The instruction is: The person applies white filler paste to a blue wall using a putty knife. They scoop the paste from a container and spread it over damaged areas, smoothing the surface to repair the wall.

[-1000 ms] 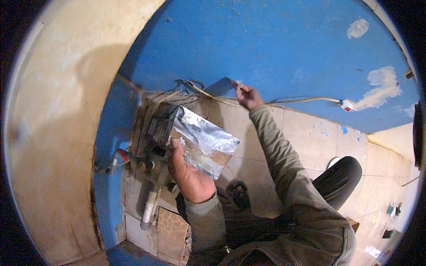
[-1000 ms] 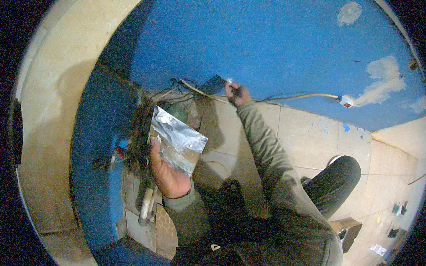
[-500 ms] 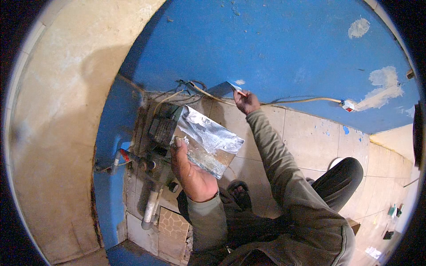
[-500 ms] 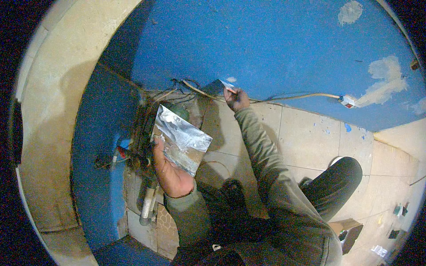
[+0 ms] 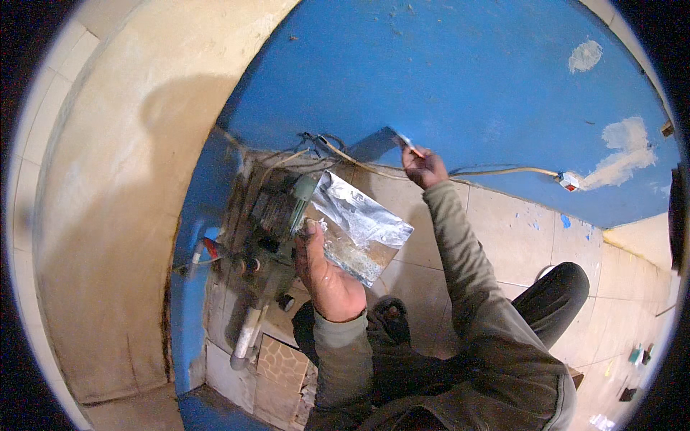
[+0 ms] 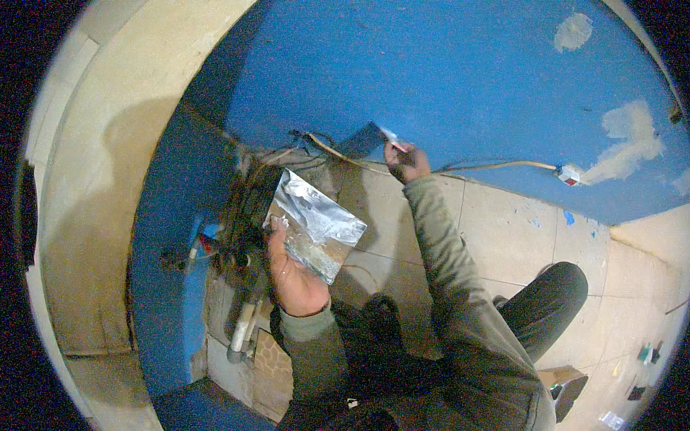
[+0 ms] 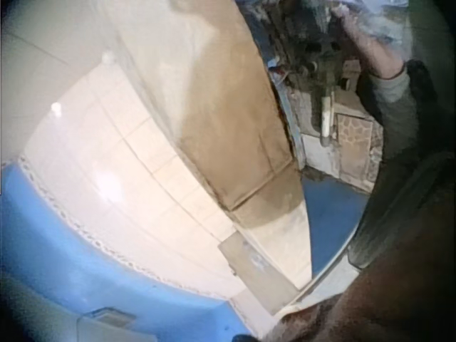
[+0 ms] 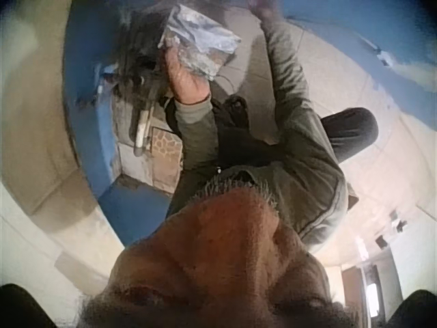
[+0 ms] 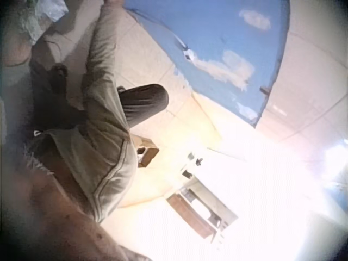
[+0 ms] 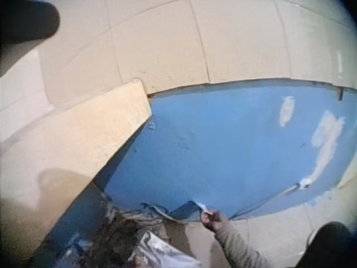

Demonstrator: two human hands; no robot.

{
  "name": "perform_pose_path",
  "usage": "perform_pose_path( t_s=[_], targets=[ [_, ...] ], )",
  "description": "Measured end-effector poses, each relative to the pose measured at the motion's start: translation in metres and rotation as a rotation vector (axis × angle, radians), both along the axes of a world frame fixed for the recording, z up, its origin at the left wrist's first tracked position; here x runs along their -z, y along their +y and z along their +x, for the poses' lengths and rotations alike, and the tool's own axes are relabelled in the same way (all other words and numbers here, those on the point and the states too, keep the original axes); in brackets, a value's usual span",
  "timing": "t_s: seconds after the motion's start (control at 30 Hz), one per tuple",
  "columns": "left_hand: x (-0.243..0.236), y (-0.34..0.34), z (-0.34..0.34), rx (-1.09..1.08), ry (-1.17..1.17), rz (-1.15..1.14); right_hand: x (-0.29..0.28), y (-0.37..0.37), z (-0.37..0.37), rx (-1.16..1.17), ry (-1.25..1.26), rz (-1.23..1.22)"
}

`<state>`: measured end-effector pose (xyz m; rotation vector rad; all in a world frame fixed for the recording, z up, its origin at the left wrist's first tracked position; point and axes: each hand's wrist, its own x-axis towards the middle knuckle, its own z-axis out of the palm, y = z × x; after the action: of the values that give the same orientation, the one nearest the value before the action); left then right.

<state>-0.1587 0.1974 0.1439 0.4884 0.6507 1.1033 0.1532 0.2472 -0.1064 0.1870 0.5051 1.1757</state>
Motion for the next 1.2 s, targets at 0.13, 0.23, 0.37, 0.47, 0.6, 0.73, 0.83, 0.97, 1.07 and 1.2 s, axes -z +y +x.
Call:
perform_pose_path(
  t_s=[0.13, 0.23, 0.37, 0.47, 0.6, 0.73, 0.83, 0.97, 1.07, 1.2],
  targets=[
    [-0.002, -0.004, -0.001, 0.017, -0.008, -0.011, -0.032, -0.064, -0.010, 0.095, -0.600, -0.087],
    [-0.001, -0.005, -0.002, 0.045, 0.001, -0.007, -0.083, -0.097, -0.061, 0.121, -0.698, -0.318],
    [-0.012, -0.023, 0.009, 0.105, -0.020, -0.024, -0.112, -0.138, -0.087, 0.013, -0.865, -0.466],
    [-0.018, -0.029, 0.014, 0.061, -0.051, -0.006, -0.127, -0.144, -0.091, 0.070, -1.072, -0.430],
    [-0.003, -0.023, 0.006, 0.053, -0.056, 0.003, -0.201, -0.143, -0.106, 0.113, -1.475, -0.518],
    [-0.007, -0.023, 0.006, 0.225, -0.173, -0.099, -0.254, -0.147, -0.114, 0.487, -2.481, -0.307],
    [-0.006, -0.021, 0.004, 0.249, -0.144, -0.102, -0.263, -0.144, -0.130, 0.430, -2.598, -0.148],
    [-0.014, -0.020, -0.001, 0.050, -0.018, 0.041, -0.228, -0.141, -0.128, 0.330, -2.704, -0.271],
    [-0.031, -0.025, 0.000, -0.093, 0.131, 0.129, -0.183, -0.127, -0.105, 0.380, -2.692, -0.571],
    [-0.019, -0.025, -0.001, -0.137, 0.198, 0.118, -0.239, -0.061, -0.075, 0.598, -2.353, -0.729]
  ],
)
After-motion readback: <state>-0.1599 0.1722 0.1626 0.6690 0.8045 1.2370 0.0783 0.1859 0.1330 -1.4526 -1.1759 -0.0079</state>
